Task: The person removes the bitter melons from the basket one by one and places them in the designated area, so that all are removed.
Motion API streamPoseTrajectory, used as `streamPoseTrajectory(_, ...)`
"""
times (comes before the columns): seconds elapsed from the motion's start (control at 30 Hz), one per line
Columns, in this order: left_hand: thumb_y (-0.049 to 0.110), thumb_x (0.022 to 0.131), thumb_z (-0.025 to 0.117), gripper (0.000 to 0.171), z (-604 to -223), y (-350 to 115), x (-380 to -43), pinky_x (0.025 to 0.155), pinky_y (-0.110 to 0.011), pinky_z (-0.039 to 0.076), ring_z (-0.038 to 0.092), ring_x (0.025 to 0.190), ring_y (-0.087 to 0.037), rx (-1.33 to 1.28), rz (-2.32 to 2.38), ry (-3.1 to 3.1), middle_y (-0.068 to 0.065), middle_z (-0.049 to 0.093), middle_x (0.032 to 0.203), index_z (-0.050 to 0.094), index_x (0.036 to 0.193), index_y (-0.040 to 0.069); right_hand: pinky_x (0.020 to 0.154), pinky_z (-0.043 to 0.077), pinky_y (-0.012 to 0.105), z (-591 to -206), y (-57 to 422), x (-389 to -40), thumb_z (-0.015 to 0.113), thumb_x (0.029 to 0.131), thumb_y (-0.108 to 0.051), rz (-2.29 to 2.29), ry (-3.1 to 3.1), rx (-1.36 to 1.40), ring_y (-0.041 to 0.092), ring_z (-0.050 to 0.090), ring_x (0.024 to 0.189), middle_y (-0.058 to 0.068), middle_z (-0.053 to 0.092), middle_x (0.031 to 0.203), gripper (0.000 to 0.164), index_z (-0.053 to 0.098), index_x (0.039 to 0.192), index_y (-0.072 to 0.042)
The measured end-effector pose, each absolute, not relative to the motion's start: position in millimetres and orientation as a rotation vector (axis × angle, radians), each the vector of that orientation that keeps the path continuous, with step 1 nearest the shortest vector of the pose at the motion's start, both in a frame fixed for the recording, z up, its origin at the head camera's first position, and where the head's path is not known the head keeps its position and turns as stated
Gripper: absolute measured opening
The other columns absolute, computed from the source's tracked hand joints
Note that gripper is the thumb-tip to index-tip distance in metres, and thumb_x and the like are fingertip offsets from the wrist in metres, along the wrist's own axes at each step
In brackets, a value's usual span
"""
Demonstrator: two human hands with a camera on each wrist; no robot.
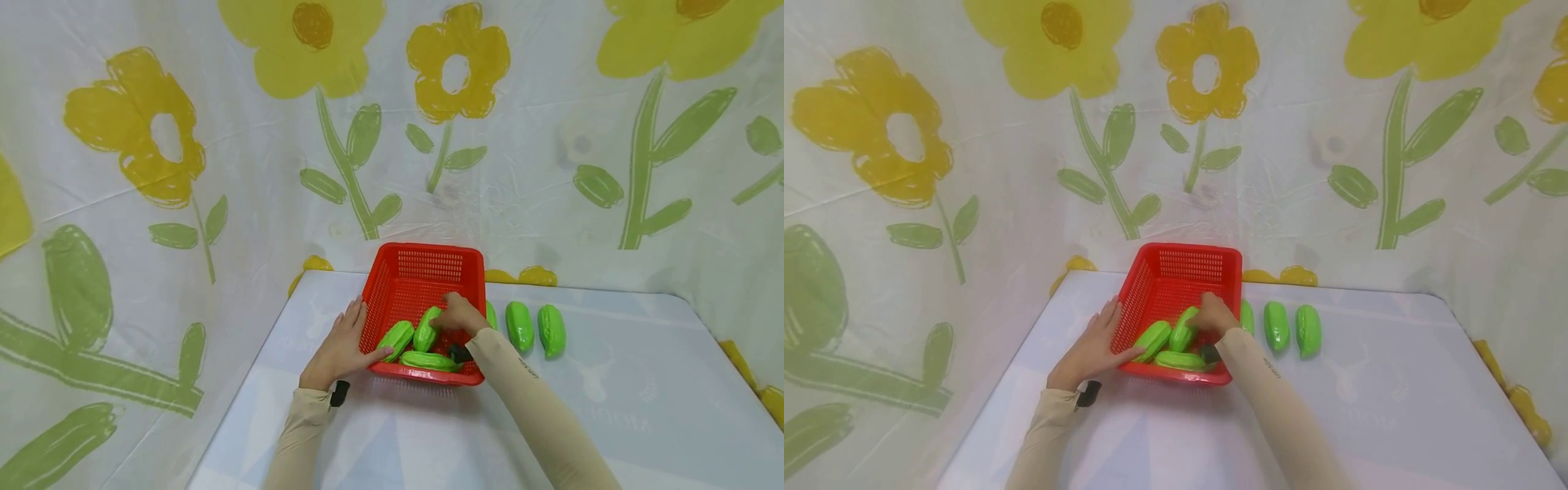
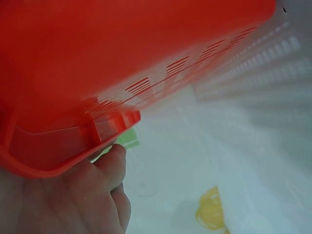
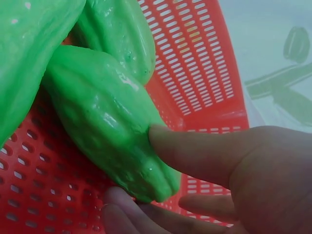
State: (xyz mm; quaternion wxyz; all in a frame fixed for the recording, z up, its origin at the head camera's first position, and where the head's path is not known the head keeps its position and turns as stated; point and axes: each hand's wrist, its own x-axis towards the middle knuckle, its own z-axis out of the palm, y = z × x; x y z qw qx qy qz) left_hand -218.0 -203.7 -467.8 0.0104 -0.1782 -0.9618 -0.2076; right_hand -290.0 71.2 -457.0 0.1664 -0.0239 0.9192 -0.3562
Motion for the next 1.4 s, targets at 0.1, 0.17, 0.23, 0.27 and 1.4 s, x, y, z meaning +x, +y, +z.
streamPoseTrajectory(0.1,0.073,0.088,0.061,0.117,-469,-204,-219,0.131,-0.056,0.019,0.014,0.162,-0.038,-0.559,-0.635,-3.010,-0.018,0.009,0.175,0.016,0.163,-0.003,0.088,0.061,0.039,-457,72,-291,0.079,0.090,-0.021,-1.044,2.576,-0.064,0.026,0.072,0.088,0.022,0.070,0.120,0.076,0.043,0.149,0.010)
streamPoseTrajectory(0.17,0.074,0.088,0.060,0.117,-469,-204,-219,0.132,-0.055,0.017,0.013,0.163,-0.037,-0.557,-0.622,-3.025,-0.017,0.007,0.175,0.014,0.164,-0.003,0.084,0.061,0.036,-458,72,-292,0.078,0.091,-0.021,-1.054,2.556,-0.073,0.025,0.074,0.084,0.020,0.073,0.109,0.075,0.043,0.148,0.011)
streamPoseTrajectory(0.23,0.074,0.088,0.060,0.117,-469,-204,-219,0.132,-0.055,0.016,0.012,0.163,-0.036,-0.556,-0.619,-3.033,-0.017,0.007,0.175,0.013,0.164,-0.003,0.081,0.062,0.035,-459,73,-294,0.078,0.091,-0.021,-1.076,2.532,-0.070,0.024,0.075,0.082,0.018,0.073,0.104,0.074,0.043,0.148,0.012)
streamPoseTrajectory(0.27,0.073,0.088,0.060,0.117,-470,-204,-219,0.132,-0.055,0.016,0.012,0.163,-0.036,-0.555,-0.626,-3.033,-0.017,0.007,0.175,0.014,0.164,-0.003,0.079,0.062,0.034,-459,73,-295,0.078,0.091,-0.020,-1.086,2.524,-0.067,0.024,0.075,0.081,0.018,0.073,0.103,0.073,0.044,0.147,0.012)
streamPoseTrajectory(1.4,0.075,0.088,0.060,0.118,-469,-203,-219,0.133,-0.054,0.015,0.011,0.163,-0.035,-0.534,-0.631,-3.047,-0.015,0.004,0.176,0.012,0.164,-0.001,0.070,0.066,0.039,-459,71,-299,0.076,0.093,-0.009,-1.418,2.318,-0.007,0.030,0.079,0.087,0.030,0.066,0.129,0.054,0.055,0.138,0.013)
